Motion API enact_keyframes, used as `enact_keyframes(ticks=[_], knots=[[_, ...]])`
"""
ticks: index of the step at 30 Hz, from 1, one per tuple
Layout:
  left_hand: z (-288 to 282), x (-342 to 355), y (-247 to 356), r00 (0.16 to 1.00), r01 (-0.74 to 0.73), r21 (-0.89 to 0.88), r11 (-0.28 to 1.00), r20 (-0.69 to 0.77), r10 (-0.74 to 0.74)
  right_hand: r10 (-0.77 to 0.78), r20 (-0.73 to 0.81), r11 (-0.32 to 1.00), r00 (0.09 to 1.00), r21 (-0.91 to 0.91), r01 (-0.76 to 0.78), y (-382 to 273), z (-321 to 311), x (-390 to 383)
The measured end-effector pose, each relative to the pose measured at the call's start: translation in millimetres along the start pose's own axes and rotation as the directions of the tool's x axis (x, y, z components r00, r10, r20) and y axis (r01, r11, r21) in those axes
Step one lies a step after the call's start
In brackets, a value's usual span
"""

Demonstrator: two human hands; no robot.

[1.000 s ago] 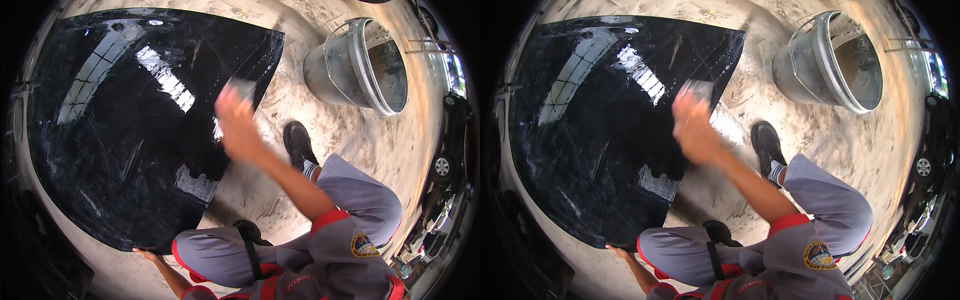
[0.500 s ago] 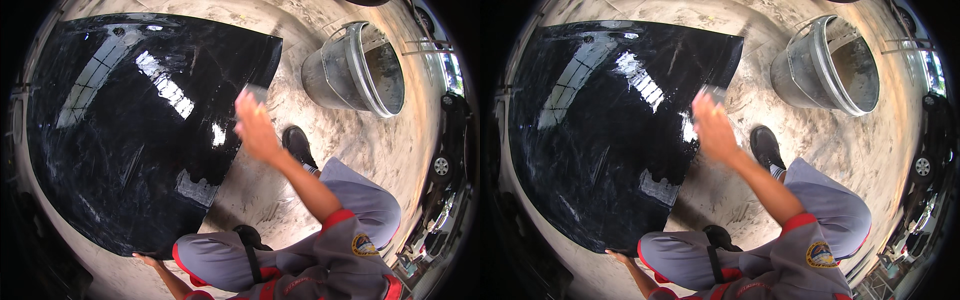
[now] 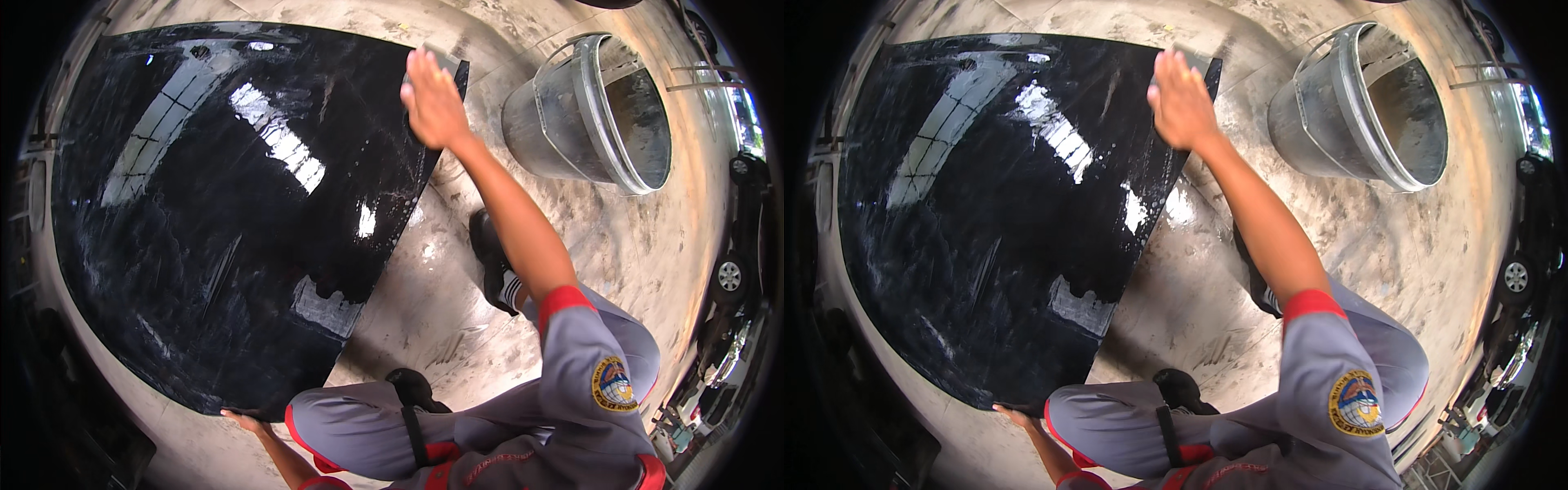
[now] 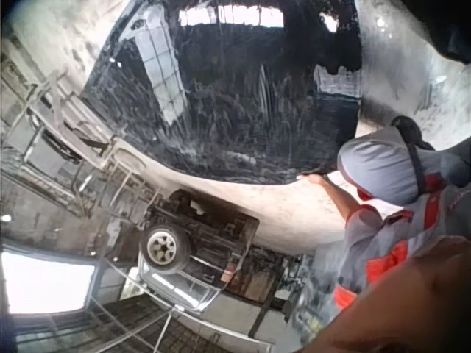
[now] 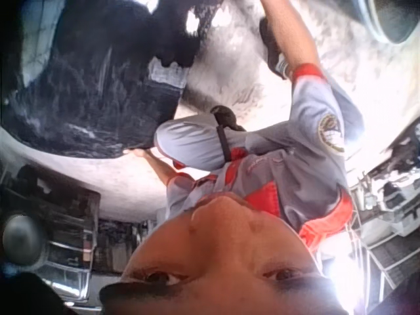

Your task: The person sands a black car panel with a sanding block and water, periodically dipping the block into a bucket of water and wiping the surface with a cloth.

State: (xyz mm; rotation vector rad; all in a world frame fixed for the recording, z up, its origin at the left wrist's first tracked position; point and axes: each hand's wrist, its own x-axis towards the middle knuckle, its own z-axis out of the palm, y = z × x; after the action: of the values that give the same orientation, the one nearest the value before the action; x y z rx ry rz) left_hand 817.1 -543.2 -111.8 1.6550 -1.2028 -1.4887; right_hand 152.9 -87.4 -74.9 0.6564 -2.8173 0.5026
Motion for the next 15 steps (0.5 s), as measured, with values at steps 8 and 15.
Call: enact_keyframes(ticks=[8,15], knots=[[-13.0,0.4,0.9,0.999,0.038,-0.038,0.999,0.013,-0.037,-0.377,0.220,0.915,0.900,0.240,0.325,-117.2,-20.0,-128.5],[-5.1,-0.1,1.3,0.997,0.014,-0.041,0.999,0.079,-0.011,-0.557,0.434,0.828,0.708,0.356,0.433,26.5,-151.2,-103.4]])
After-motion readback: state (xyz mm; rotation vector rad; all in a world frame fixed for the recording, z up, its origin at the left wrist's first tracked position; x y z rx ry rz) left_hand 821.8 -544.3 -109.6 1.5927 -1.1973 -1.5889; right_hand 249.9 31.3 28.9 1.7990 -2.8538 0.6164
